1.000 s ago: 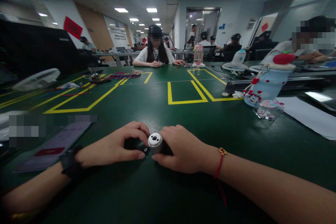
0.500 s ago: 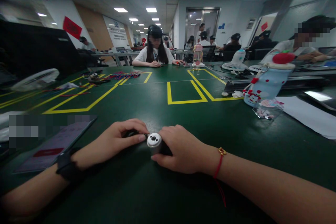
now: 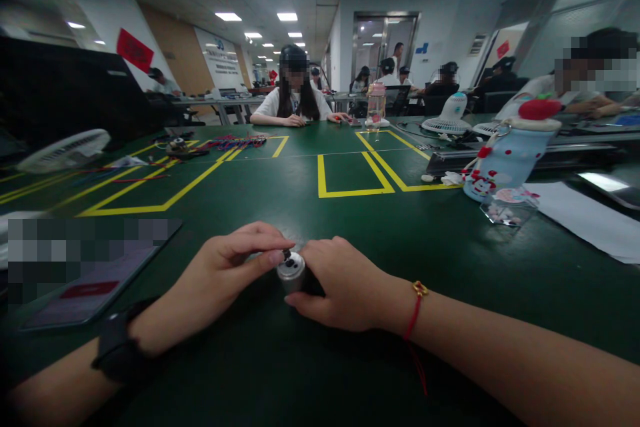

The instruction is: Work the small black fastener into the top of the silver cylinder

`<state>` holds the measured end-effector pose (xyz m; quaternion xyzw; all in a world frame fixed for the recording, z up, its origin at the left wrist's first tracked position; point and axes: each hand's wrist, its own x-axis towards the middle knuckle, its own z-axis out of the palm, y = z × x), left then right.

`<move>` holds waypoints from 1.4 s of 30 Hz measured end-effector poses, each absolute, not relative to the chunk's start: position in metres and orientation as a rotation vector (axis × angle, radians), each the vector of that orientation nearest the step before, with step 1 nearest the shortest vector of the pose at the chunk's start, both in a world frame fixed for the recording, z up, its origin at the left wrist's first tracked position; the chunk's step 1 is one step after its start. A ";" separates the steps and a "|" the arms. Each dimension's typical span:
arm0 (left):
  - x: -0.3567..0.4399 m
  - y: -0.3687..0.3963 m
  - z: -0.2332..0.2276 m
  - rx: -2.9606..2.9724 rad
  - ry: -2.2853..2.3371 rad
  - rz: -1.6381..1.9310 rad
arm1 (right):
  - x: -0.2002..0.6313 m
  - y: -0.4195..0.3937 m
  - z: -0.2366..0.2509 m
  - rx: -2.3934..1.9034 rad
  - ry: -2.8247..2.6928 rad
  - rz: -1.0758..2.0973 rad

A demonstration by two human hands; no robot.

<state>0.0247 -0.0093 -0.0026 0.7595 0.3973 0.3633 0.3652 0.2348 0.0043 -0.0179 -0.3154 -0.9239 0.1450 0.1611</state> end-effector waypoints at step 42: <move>0.021 -0.012 0.003 2.002 0.937 0.875 | 0.235 0.005 -0.017 -0.882 -2.661 0.368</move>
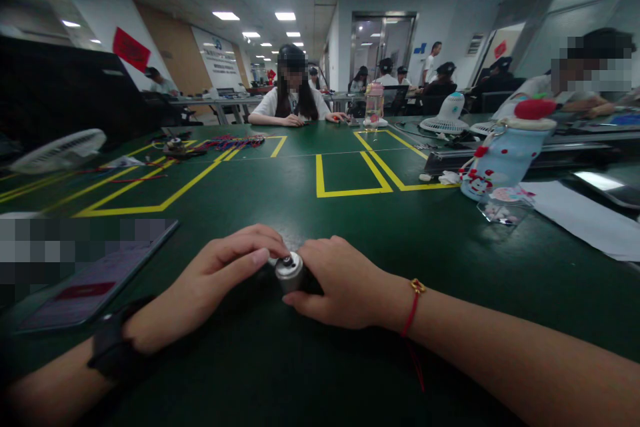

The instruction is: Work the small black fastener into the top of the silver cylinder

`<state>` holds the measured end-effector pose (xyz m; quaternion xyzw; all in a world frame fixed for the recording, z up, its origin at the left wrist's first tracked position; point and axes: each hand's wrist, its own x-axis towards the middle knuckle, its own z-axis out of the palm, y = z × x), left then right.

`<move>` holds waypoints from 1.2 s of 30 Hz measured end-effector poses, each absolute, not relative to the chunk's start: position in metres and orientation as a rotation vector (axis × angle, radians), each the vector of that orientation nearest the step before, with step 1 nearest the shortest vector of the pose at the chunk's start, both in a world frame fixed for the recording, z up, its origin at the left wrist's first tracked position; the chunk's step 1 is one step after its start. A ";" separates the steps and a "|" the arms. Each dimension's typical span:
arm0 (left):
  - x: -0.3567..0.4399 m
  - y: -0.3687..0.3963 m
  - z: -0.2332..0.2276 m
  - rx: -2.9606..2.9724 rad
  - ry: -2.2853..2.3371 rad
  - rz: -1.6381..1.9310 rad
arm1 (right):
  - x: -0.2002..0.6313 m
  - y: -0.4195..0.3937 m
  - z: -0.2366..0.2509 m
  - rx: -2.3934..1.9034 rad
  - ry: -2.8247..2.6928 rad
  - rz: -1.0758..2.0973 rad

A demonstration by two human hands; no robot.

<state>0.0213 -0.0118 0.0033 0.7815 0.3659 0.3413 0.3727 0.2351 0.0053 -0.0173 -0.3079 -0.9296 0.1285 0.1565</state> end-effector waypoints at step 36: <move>0.018 -0.007 0.001 1.933 1.081 0.903 | 0.236 0.005 -0.017 -0.895 -2.665 0.386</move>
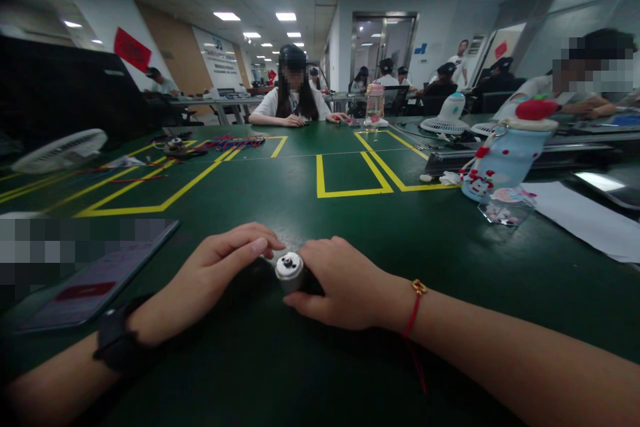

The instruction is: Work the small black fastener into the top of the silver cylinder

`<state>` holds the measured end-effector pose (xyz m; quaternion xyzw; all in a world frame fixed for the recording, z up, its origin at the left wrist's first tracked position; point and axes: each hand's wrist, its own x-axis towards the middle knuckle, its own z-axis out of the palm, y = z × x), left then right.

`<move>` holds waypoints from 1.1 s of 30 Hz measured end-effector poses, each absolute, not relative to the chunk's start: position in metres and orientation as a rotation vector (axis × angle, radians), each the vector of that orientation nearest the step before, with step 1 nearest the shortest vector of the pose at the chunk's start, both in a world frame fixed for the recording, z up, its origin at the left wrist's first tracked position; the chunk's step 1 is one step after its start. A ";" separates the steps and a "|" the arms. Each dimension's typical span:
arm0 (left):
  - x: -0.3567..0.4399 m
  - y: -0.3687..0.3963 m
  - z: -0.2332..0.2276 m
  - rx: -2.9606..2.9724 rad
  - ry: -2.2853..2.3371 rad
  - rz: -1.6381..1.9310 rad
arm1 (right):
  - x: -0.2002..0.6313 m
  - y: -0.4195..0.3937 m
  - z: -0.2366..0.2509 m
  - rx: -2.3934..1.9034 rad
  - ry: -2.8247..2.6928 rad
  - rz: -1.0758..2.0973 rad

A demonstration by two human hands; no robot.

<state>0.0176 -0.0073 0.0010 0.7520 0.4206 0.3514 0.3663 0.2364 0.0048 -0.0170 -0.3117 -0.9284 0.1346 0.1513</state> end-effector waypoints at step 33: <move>0.003 0.017 -0.023 1.310 1.137 1.085 | 0.235 0.004 -0.014 -0.937 -2.664 0.402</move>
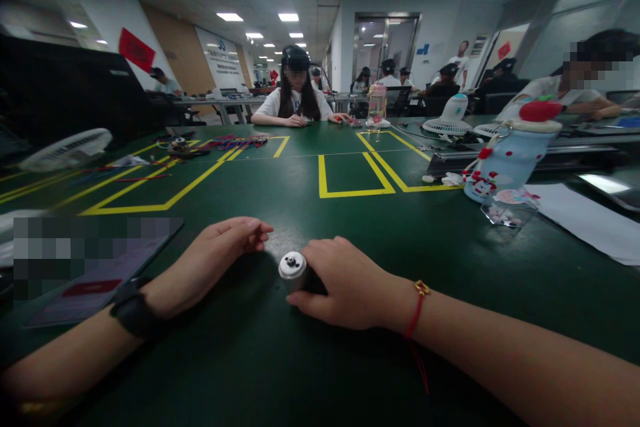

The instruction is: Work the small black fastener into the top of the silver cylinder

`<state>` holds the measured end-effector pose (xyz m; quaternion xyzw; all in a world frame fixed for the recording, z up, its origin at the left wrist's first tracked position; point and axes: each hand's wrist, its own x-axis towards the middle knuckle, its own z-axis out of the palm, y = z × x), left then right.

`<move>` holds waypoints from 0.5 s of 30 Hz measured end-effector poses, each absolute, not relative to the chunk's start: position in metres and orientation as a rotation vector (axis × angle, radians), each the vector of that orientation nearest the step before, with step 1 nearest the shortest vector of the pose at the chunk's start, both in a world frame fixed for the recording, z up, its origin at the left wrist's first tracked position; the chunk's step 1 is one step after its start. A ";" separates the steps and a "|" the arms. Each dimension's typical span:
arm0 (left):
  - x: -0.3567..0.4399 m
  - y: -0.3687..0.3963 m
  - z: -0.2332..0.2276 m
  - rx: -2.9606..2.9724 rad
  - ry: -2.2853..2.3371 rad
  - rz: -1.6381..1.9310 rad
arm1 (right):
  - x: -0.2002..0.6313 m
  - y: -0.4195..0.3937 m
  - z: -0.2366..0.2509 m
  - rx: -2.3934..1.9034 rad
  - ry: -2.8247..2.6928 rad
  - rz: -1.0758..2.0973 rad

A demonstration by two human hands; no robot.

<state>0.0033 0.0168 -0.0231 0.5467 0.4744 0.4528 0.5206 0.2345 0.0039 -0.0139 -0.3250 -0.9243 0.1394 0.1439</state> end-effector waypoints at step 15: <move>0.022 -0.006 0.002 1.881 0.973 0.790 | 0.235 0.005 -0.017 -0.920 -2.663 0.375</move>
